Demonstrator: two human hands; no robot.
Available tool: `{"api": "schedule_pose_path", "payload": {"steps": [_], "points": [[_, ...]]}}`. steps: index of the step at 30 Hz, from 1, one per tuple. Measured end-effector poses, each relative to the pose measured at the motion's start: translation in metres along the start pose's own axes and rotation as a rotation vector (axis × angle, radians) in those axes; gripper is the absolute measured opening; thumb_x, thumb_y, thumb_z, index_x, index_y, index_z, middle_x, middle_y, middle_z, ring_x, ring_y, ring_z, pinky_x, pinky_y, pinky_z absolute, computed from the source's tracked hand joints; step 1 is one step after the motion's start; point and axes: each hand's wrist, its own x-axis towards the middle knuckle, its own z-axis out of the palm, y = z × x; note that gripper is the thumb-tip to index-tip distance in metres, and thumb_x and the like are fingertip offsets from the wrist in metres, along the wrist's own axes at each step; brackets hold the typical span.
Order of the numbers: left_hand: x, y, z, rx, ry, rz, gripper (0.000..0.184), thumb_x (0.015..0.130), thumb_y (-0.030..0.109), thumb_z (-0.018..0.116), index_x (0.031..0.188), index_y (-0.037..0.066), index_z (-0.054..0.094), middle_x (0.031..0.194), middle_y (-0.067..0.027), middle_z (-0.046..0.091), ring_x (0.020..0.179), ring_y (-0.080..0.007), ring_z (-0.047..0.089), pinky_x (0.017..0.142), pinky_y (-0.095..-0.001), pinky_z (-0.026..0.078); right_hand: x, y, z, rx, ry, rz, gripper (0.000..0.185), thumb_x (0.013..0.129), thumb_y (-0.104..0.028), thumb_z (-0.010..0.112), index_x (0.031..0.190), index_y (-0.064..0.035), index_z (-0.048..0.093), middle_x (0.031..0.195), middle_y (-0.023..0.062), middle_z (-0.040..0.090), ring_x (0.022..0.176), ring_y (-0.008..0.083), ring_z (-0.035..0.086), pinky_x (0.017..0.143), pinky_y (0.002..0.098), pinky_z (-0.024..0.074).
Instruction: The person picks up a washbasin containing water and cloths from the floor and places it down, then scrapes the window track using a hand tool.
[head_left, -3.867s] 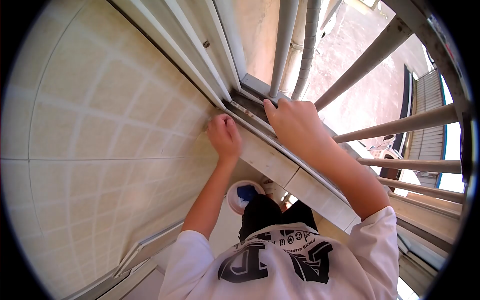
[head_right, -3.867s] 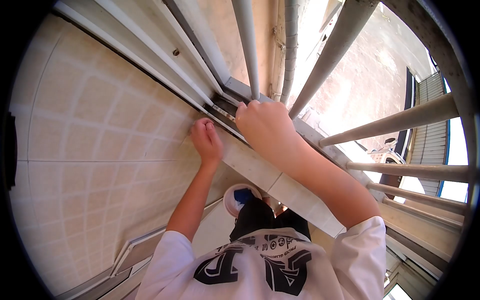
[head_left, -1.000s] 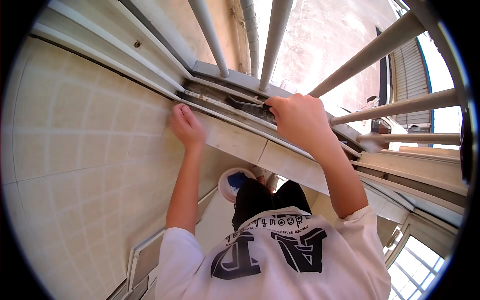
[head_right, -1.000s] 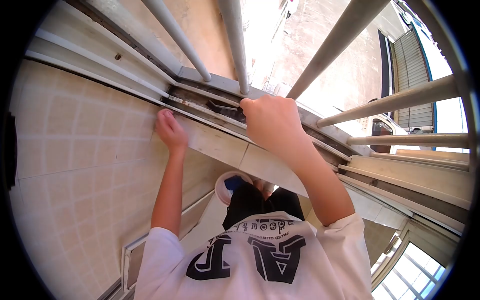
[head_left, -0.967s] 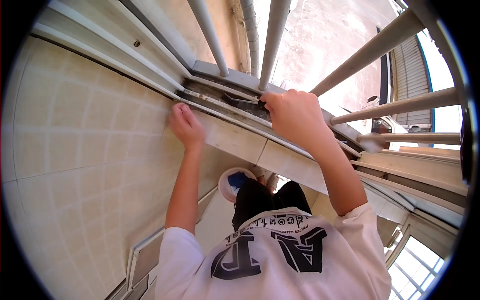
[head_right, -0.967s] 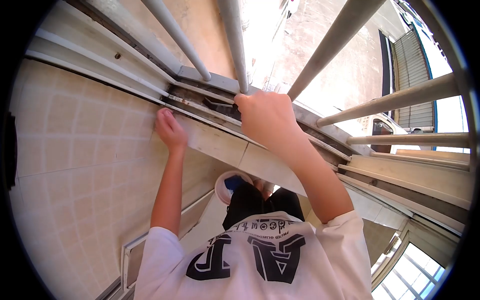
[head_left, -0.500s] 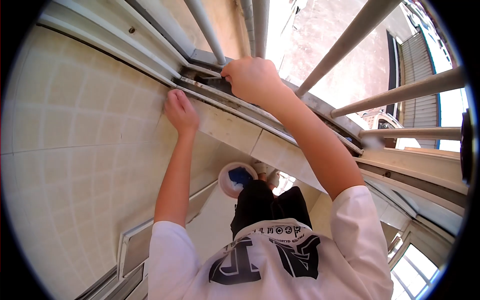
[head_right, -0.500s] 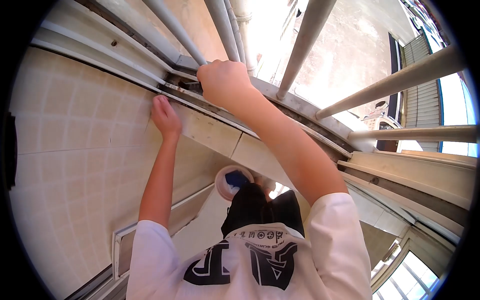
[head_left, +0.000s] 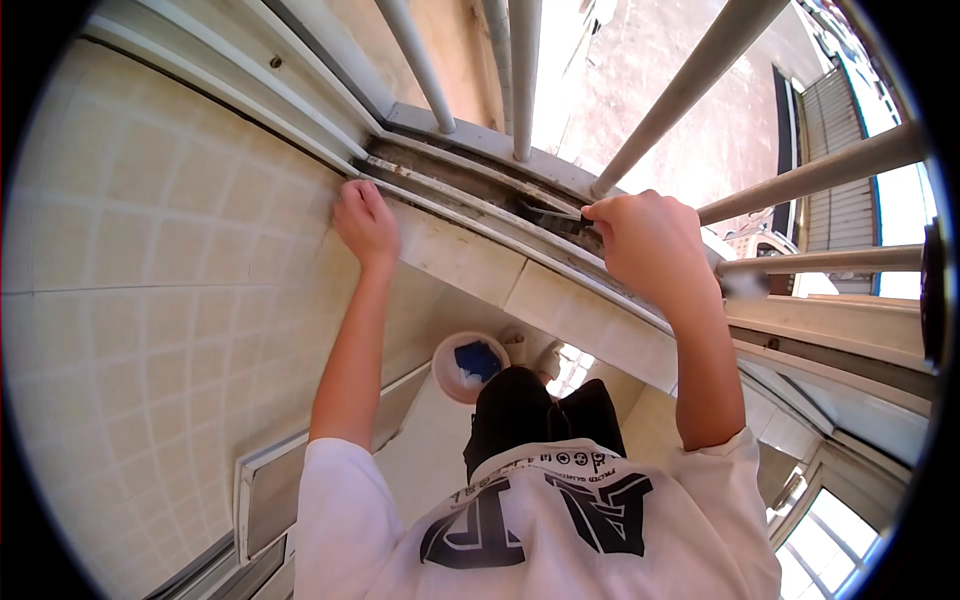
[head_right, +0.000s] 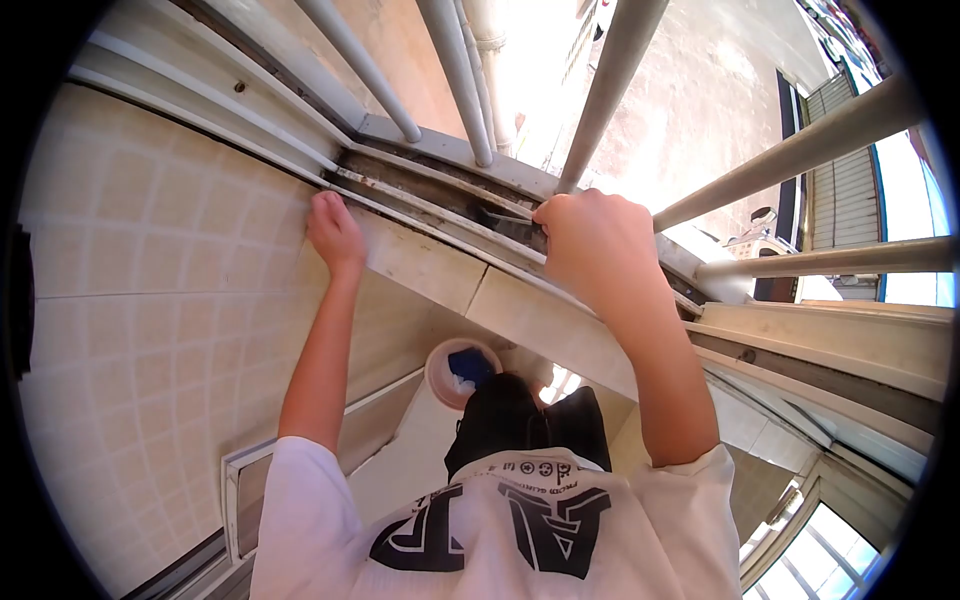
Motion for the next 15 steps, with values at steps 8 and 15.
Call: {"api": "schedule_pose_path", "payload": {"steps": [8,15], "points": [[0.0,0.005,-0.002,0.016,0.002,-0.002,0.027,0.105,0.032,0.049,0.099,0.009,0.062,0.095,-0.0144,0.068,0.093,-0.0411,0.06,0.081,-0.0541,0.043,-0.022,0.004,-0.011,0.059,0.04,0.067,0.019,0.092,-0.013,0.067,0.104,-0.0155,0.082,0.073,0.0129,0.072,0.073,0.0328,0.07,0.067,0.044,0.0539],[0.0,0.003,-0.002,-0.014,-0.016,0.003,0.026,0.105,0.031,0.049,0.098,0.009,0.061,0.094,-0.0149,0.067,0.092,-0.0413,0.059,0.081,-0.0545,0.042,0.047,-0.034,0.026,0.124,0.125,-0.097,0.023,0.089,-0.011,0.066,0.104,-0.0173,0.082,0.08,0.0124,0.074,0.074,0.0309,0.072,0.064,0.0416,0.0556]]}}
